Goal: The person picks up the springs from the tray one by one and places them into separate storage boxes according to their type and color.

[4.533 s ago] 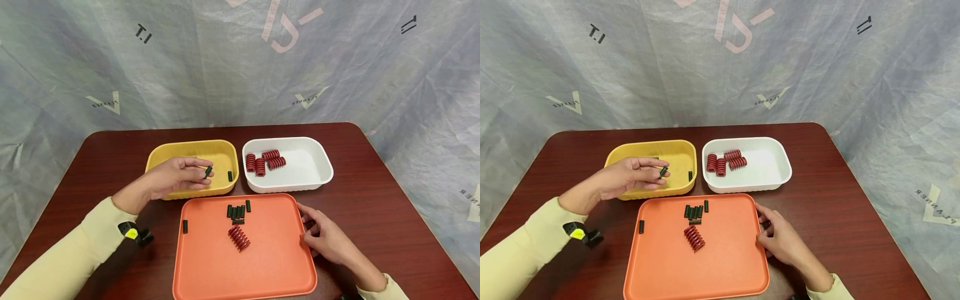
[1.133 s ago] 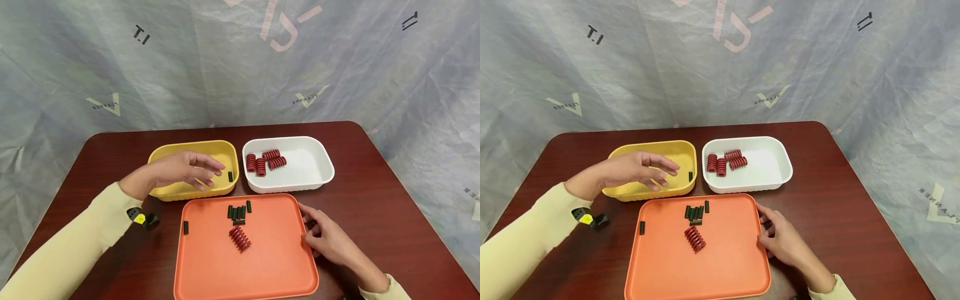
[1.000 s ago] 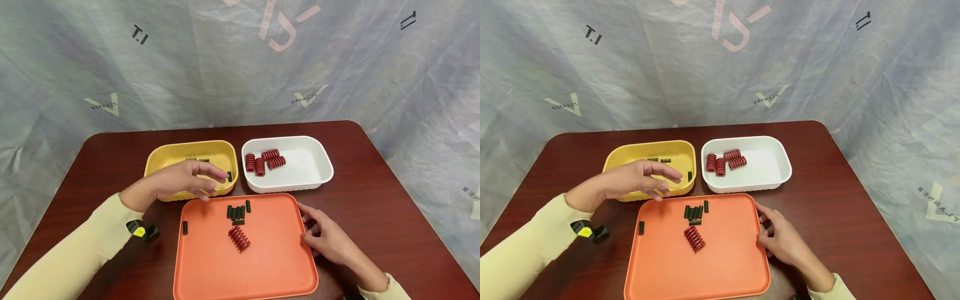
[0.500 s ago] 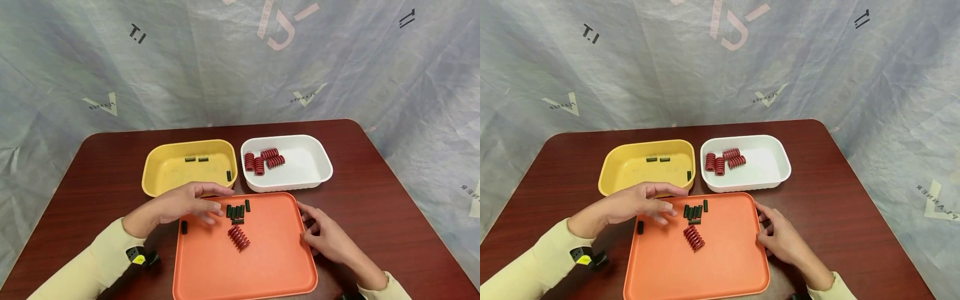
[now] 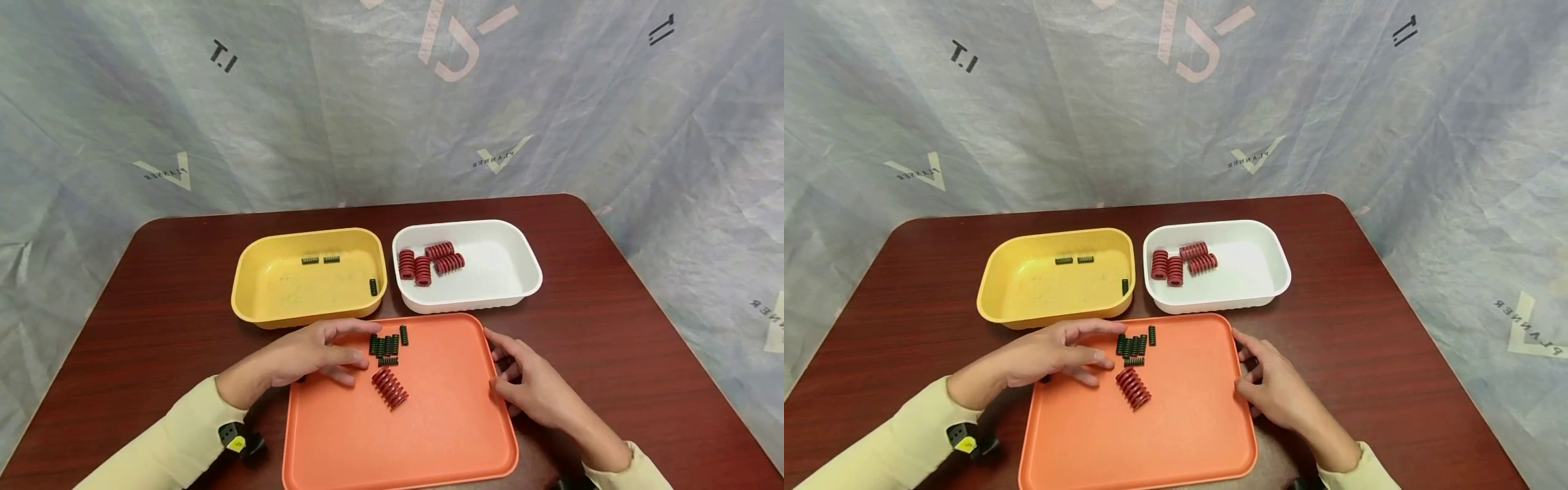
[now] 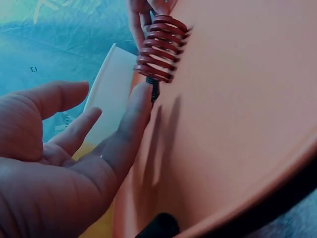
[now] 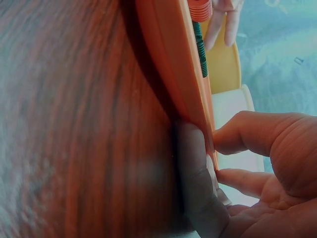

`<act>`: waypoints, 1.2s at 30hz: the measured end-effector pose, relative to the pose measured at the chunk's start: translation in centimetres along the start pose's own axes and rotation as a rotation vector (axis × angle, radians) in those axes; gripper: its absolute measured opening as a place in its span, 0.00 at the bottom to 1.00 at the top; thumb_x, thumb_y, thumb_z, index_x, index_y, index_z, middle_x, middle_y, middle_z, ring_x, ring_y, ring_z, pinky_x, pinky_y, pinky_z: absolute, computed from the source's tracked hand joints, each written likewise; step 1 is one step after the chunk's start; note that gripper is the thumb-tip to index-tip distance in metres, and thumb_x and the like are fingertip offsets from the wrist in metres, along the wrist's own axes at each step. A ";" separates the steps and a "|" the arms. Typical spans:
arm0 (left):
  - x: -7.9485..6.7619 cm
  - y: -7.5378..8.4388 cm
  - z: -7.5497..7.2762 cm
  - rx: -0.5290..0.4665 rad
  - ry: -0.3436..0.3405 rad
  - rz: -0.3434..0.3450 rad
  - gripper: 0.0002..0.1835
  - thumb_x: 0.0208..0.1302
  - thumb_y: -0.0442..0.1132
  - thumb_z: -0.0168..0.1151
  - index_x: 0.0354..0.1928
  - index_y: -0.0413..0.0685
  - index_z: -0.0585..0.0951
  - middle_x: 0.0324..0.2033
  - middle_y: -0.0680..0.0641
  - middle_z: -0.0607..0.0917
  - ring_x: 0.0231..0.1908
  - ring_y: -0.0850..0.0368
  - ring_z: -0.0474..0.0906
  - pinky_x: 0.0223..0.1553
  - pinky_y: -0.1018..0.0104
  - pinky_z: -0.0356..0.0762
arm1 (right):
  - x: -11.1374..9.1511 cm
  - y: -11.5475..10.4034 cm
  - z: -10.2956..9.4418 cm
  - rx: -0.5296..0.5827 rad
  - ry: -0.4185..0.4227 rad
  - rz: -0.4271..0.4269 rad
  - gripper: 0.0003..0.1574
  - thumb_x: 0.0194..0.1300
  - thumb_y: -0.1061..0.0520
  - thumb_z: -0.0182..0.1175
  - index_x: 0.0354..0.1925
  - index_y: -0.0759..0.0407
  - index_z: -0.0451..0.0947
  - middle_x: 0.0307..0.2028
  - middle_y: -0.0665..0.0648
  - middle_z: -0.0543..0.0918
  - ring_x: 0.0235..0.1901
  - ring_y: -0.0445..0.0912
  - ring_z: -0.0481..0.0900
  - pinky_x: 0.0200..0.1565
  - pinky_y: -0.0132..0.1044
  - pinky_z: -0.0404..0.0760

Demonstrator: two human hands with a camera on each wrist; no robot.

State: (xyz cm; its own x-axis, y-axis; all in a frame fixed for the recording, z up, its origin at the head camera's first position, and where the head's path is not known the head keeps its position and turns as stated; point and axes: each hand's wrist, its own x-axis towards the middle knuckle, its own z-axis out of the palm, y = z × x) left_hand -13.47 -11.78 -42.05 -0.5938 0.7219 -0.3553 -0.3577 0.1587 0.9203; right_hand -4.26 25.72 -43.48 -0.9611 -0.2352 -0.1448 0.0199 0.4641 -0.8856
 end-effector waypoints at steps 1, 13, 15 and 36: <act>0.1 -0.1 0.0 -0.008 0.004 -0.001 0.31 0.74 0.33 0.63 0.76 0.42 0.68 0.67 0.36 0.74 0.51 0.42 0.84 0.50 0.51 0.86 | 0.0 0.0 0.0 0.000 0.000 0.000 0.50 0.62 0.74 0.63 0.78 0.62 0.58 0.51 0.65 0.73 0.34 0.47 0.78 0.17 0.43 0.85; 1.0 -0.6 0.1 -0.054 0.000 -0.017 0.31 0.74 0.32 0.62 0.76 0.44 0.68 0.69 0.37 0.72 0.48 0.43 0.86 0.48 0.50 0.87 | 0.0 0.0 0.1 -0.003 -0.001 0.003 0.49 0.62 0.73 0.63 0.78 0.62 0.58 0.51 0.65 0.73 0.34 0.46 0.78 0.18 0.44 0.85; 1.2 -0.6 0.1 -0.059 0.005 -0.011 0.30 0.75 0.32 0.60 0.76 0.43 0.68 0.72 0.39 0.69 0.49 0.44 0.85 0.49 0.50 0.87 | 0.0 0.0 0.1 -0.004 0.001 0.003 0.49 0.62 0.73 0.63 0.78 0.62 0.59 0.51 0.65 0.73 0.34 0.47 0.78 0.18 0.44 0.85; 0.9 -0.9 -0.4 -0.056 0.085 0.003 0.28 0.72 0.28 0.61 0.72 0.34 0.70 0.71 0.36 0.70 0.51 0.44 0.84 0.53 0.50 0.85 | 0.0 0.1 0.0 -0.007 0.002 -0.007 0.49 0.62 0.74 0.63 0.78 0.62 0.58 0.52 0.65 0.73 0.34 0.46 0.78 0.17 0.43 0.84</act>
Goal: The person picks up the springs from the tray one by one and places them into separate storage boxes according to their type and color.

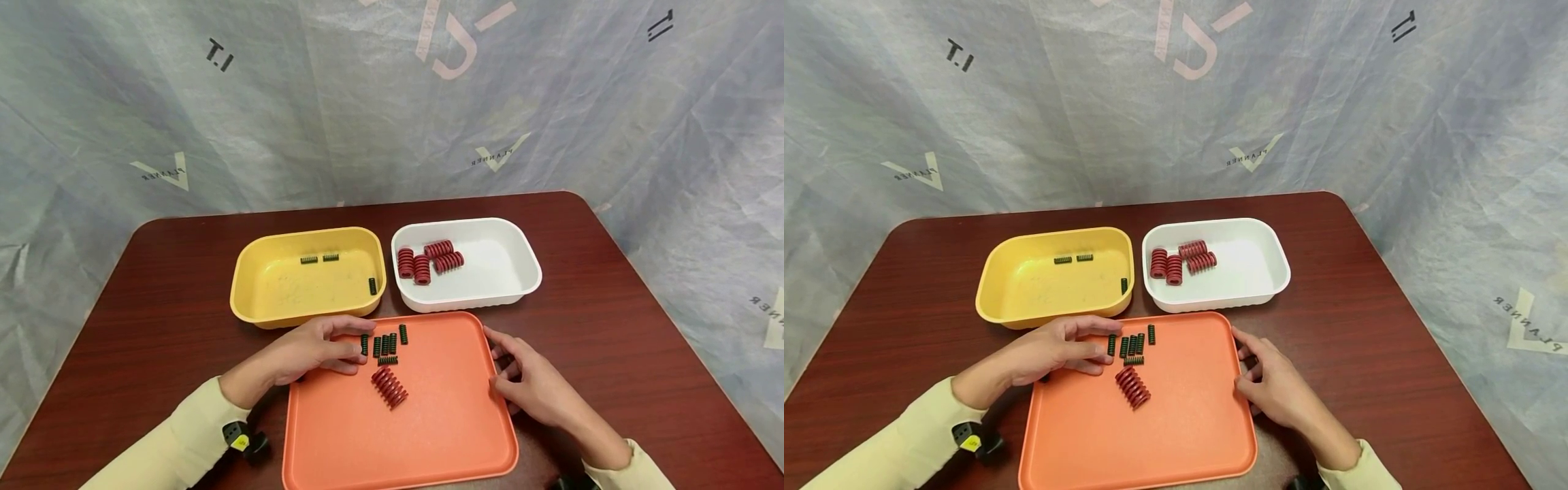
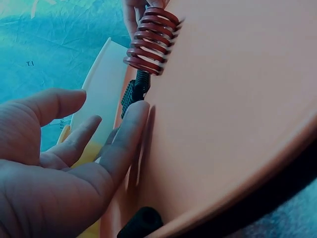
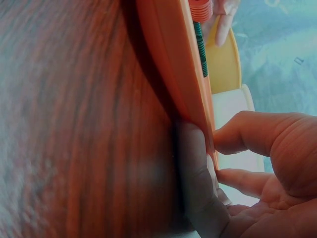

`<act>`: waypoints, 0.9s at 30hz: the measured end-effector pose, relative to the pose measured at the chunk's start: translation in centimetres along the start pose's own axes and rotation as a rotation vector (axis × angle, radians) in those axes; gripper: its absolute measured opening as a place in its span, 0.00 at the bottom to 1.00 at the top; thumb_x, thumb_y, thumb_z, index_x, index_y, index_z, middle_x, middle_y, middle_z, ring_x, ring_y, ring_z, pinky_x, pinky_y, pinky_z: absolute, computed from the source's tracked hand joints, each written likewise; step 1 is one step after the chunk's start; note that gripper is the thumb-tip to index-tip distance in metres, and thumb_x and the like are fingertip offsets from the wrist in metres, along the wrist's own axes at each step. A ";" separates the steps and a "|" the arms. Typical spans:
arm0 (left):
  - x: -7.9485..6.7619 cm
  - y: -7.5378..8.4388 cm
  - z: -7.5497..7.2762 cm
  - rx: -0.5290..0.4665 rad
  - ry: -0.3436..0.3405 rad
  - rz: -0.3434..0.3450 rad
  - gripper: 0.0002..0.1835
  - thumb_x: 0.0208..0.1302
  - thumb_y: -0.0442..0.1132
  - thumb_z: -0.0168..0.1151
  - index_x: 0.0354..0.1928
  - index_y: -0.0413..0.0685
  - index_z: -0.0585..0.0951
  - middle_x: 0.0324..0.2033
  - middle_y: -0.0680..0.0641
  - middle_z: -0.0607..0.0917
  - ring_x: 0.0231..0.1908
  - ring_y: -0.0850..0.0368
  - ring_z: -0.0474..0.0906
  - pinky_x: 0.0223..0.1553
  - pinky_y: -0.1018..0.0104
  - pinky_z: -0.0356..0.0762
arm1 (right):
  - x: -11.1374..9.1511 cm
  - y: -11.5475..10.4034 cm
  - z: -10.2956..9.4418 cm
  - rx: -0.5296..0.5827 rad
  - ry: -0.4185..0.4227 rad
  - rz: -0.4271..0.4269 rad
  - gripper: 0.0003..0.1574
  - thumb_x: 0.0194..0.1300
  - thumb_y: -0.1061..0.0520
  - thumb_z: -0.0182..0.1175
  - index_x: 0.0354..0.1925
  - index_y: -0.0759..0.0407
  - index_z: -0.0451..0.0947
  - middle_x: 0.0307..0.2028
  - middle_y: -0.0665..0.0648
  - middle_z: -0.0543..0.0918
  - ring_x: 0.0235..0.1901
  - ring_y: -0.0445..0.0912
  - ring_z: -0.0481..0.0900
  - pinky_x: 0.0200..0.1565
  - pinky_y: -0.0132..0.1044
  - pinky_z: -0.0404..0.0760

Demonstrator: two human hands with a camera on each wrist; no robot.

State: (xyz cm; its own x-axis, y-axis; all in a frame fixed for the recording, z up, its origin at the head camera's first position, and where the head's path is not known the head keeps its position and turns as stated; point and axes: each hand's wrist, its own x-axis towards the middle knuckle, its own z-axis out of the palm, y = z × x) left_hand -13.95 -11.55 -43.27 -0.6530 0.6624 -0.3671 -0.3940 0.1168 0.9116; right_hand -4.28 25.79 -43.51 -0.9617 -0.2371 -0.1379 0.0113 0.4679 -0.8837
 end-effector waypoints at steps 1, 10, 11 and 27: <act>0.0 0.0 0.0 0.000 0.001 -0.003 0.28 0.72 0.28 0.61 0.72 0.34 0.70 0.70 0.36 0.71 0.51 0.44 0.84 0.53 0.50 0.85 | 0.0 0.0 0.0 -0.002 0.001 -0.001 0.49 0.62 0.74 0.63 0.78 0.62 0.58 0.52 0.65 0.73 0.34 0.46 0.78 0.17 0.43 0.84; -0.3 0.0 0.0 0.026 0.002 -0.010 0.24 0.72 0.29 0.62 0.69 0.35 0.75 0.61 0.35 0.75 0.44 0.48 0.85 0.51 0.52 0.86 | 0.0 0.1 0.0 0.002 -0.003 -0.017 0.50 0.62 0.74 0.63 0.78 0.62 0.58 0.51 0.66 0.74 0.34 0.46 0.79 0.17 0.43 0.84; -0.3 0.1 0.0 0.031 -0.001 -0.009 0.24 0.72 0.29 0.62 0.68 0.35 0.75 0.60 0.35 0.76 0.44 0.48 0.85 0.50 0.52 0.87 | 0.0 0.1 0.0 0.002 -0.003 -0.018 0.50 0.62 0.74 0.63 0.78 0.62 0.58 0.52 0.66 0.74 0.34 0.46 0.79 0.18 0.43 0.84; -1.5 2.1 0.8 0.011 -0.066 0.077 0.25 0.75 0.35 0.61 0.70 0.33 0.73 0.50 0.30 0.84 0.48 0.43 0.85 0.53 0.45 0.84 | 0.0 0.2 0.0 0.002 0.005 -0.023 0.49 0.62 0.74 0.63 0.78 0.62 0.59 0.51 0.66 0.74 0.34 0.46 0.79 0.17 0.43 0.84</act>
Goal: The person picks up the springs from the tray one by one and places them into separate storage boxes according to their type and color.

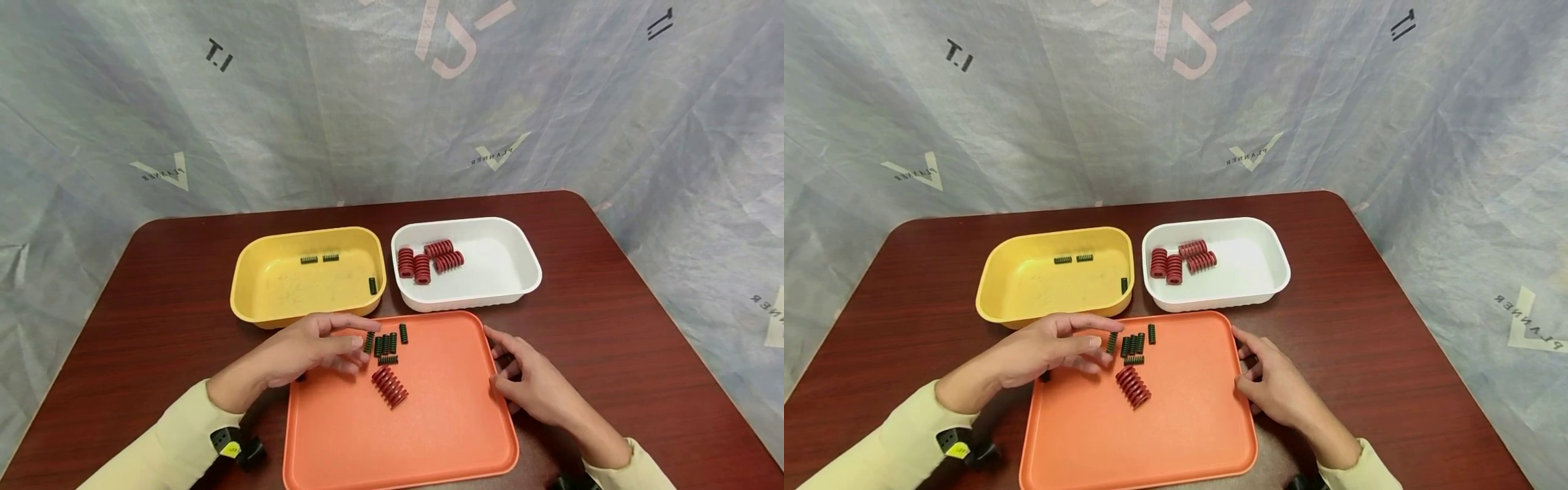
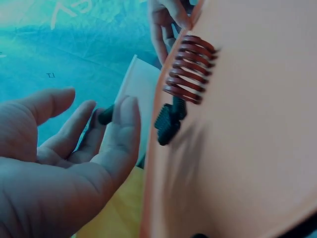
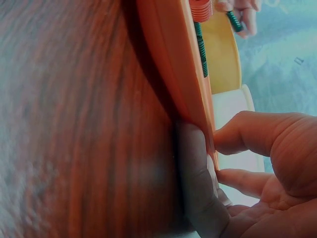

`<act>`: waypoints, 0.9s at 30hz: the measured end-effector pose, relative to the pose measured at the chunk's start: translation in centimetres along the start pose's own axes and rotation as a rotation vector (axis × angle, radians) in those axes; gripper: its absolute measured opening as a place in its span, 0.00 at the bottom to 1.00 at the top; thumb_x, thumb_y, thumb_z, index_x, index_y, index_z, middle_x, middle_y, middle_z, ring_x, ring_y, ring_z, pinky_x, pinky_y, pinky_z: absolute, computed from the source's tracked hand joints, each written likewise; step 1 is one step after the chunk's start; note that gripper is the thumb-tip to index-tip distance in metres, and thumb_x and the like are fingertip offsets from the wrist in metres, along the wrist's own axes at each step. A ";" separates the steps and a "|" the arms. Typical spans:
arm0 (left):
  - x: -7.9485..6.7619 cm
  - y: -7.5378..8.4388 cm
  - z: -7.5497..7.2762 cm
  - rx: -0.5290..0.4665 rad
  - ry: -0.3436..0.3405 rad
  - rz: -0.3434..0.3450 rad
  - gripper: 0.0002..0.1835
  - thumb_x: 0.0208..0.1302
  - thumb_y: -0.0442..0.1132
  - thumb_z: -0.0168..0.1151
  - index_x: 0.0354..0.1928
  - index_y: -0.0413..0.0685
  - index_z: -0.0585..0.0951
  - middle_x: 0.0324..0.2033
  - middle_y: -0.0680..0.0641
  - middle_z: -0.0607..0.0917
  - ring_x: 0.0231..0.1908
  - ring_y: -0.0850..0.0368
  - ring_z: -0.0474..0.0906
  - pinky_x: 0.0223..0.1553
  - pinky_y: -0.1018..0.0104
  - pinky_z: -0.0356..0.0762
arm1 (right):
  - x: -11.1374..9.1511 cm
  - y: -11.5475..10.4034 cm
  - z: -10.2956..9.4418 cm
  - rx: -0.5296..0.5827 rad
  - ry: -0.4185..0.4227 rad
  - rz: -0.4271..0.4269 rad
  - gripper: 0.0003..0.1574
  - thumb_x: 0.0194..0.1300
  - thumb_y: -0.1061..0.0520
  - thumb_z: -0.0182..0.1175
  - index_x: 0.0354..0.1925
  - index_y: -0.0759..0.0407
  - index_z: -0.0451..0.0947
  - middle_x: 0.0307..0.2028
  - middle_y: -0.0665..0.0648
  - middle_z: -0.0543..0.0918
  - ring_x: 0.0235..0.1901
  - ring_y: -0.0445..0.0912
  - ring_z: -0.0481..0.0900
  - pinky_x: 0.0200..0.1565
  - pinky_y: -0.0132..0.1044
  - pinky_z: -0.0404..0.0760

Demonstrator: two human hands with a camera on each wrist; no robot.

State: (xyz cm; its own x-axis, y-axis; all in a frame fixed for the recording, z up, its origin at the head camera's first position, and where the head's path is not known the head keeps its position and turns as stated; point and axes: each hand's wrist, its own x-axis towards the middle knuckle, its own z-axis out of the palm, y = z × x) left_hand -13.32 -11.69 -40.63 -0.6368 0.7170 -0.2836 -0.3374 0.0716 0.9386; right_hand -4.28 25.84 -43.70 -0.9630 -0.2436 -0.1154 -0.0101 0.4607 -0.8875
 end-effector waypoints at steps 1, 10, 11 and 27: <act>-0.1 0.2 0.0 0.010 0.016 0.006 0.25 0.75 0.35 0.62 0.69 0.34 0.74 0.47 0.31 0.86 0.47 0.44 0.85 0.53 0.46 0.85 | 0.0 0.0 0.0 0.002 0.000 0.000 0.49 0.62 0.74 0.63 0.78 0.62 0.58 0.51 0.66 0.74 0.34 0.46 0.79 0.17 0.43 0.84; -0.1 2.4 -1.0 0.050 0.220 0.087 0.21 0.74 0.32 0.63 0.64 0.30 0.78 0.41 0.41 0.88 0.39 0.52 0.87 0.46 0.56 0.88 | 0.0 -0.1 0.0 0.006 0.002 0.008 0.49 0.62 0.73 0.63 0.78 0.63 0.58 0.51 0.66 0.73 0.34 0.46 0.78 0.17 0.43 0.84; -0.1 2.6 -1.2 0.051 0.240 0.089 0.21 0.74 0.32 0.63 0.64 0.30 0.78 0.41 0.41 0.87 0.39 0.52 0.87 0.46 0.56 0.88 | 0.0 -0.1 0.0 0.006 0.001 0.010 0.49 0.62 0.73 0.63 0.78 0.63 0.58 0.52 0.65 0.73 0.34 0.46 0.78 0.17 0.43 0.84; 1.6 4.9 -7.1 0.083 0.371 0.005 0.24 0.78 0.32 0.56 0.72 0.35 0.72 0.60 0.37 0.79 0.49 0.47 0.86 0.55 0.50 0.83 | 0.0 -0.1 0.0 0.006 0.000 0.028 0.50 0.62 0.73 0.63 0.78 0.62 0.58 0.52 0.65 0.73 0.34 0.47 0.78 0.18 0.43 0.85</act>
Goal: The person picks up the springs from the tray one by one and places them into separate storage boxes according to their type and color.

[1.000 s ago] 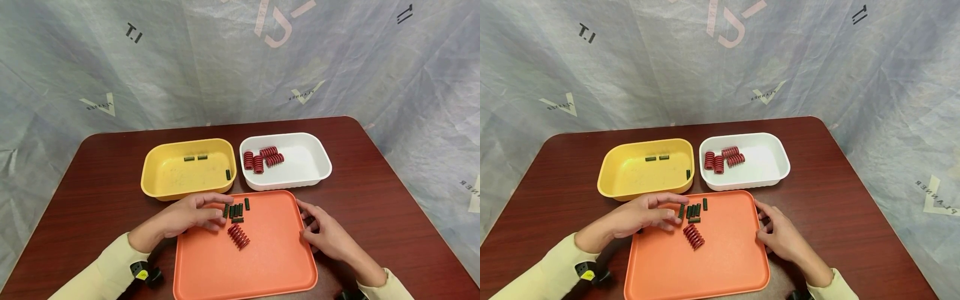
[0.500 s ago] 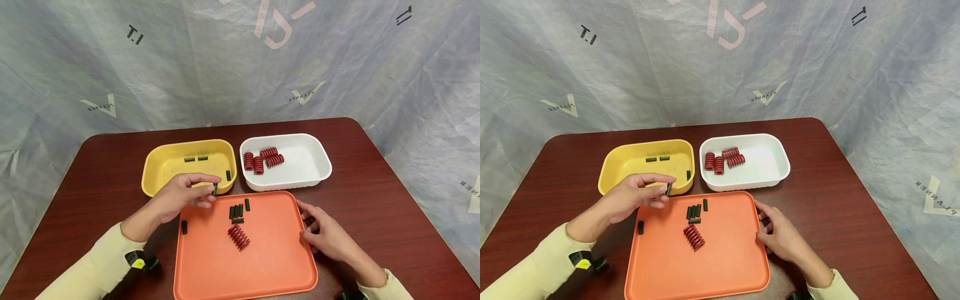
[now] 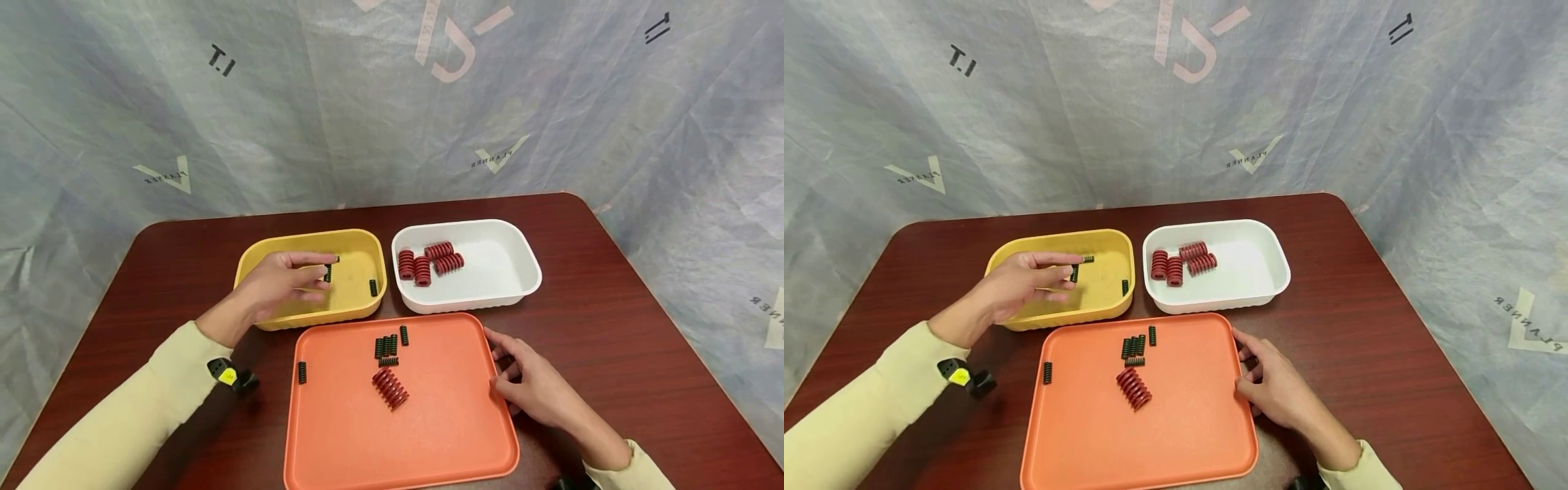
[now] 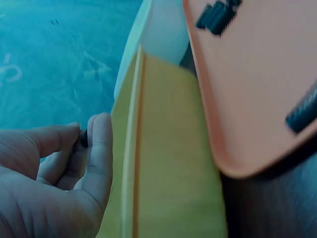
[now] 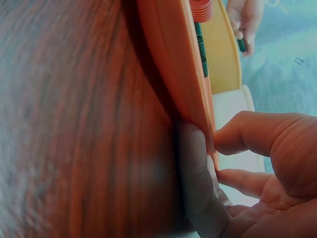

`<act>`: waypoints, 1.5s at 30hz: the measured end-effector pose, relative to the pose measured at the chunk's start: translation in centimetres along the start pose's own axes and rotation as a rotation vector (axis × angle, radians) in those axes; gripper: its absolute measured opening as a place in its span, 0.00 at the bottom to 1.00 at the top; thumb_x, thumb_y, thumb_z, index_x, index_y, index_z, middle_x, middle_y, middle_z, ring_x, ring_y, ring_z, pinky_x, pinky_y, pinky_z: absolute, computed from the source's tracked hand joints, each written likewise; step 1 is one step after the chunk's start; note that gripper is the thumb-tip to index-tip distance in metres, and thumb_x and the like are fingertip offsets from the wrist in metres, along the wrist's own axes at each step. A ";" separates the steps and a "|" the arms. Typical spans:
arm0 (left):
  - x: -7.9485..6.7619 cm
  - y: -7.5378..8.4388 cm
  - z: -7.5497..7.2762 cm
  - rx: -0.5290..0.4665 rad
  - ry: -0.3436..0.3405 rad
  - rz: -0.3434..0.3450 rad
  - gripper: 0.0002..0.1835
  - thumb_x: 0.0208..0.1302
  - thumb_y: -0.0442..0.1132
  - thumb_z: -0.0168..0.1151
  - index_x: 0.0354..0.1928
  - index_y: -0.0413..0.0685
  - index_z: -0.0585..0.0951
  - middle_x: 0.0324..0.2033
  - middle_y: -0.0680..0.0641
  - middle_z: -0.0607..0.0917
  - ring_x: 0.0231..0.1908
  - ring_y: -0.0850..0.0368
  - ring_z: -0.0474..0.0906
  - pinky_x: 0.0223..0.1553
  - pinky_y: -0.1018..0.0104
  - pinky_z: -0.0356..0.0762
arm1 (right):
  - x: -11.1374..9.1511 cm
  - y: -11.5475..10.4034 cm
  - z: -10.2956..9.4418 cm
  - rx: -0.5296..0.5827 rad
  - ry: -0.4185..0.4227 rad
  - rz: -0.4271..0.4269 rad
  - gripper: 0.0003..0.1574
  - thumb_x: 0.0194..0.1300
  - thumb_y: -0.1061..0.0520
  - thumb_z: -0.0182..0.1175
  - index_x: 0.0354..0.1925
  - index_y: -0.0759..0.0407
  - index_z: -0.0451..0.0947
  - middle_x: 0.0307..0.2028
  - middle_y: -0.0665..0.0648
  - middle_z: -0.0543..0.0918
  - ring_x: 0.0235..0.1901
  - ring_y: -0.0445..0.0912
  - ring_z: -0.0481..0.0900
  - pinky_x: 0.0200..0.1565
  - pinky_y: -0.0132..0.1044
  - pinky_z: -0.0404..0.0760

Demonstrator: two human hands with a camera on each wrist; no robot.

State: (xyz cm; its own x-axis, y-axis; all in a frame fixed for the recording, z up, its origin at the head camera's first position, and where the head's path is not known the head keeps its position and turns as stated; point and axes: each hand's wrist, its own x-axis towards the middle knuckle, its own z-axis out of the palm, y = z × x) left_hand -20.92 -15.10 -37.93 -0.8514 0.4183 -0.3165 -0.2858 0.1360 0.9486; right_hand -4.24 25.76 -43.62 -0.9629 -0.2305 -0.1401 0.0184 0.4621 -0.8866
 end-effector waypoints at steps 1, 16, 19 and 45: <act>0.3 0.1 -0.2 0.004 0.003 -0.010 0.24 0.78 0.32 0.56 0.72 0.35 0.72 0.63 0.38 0.78 0.50 0.47 0.85 0.56 0.49 0.83 | 0.0 0.0 0.0 0.000 0.000 0.002 0.50 0.62 0.73 0.63 0.78 0.62 0.58 0.52 0.65 0.73 0.34 0.47 0.78 0.18 0.43 0.85; 2.9 2.0 -3.4 0.088 -0.063 -0.151 0.23 0.80 0.36 0.55 0.72 0.34 0.72 0.73 0.37 0.68 0.53 0.46 0.84 0.56 0.53 0.83 | 0.0 0.0 -0.1 -0.018 0.006 -0.013 0.50 0.61 0.73 0.64 0.78 0.62 0.59 0.51 0.65 0.73 0.35 0.47 0.78 0.17 0.43 0.84; 3.4 2.0 -3.7 0.134 -0.113 -0.184 0.23 0.82 0.37 0.52 0.72 0.34 0.71 0.74 0.37 0.67 0.54 0.45 0.84 0.53 0.57 0.85 | 0.0 0.0 -0.1 -0.017 0.002 -0.013 0.50 0.61 0.73 0.64 0.78 0.62 0.59 0.51 0.65 0.73 0.35 0.47 0.78 0.17 0.43 0.84; 7.4 2.2 -4.5 0.268 -0.299 -0.251 0.25 0.82 0.42 0.53 0.71 0.34 0.72 0.73 0.37 0.67 0.53 0.44 0.84 0.56 0.50 0.83 | 0.1 -0.1 0.0 -0.013 -0.015 0.010 0.50 0.62 0.73 0.63 0.79 0.61 0.57 0.52 0.67 0.72 0.34 0.48 0.80 0.18 0.43 0.85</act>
State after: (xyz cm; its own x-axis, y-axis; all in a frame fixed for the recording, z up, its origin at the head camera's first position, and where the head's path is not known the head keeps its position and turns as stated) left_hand -29.80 -15.78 -38.18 -0.5952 0.5778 -0.5584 -0.3096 0.4764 0.8229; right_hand -4.39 25.69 -43.57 -0.9586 -0.2385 -0.1554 0.0241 0.4759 -0.8792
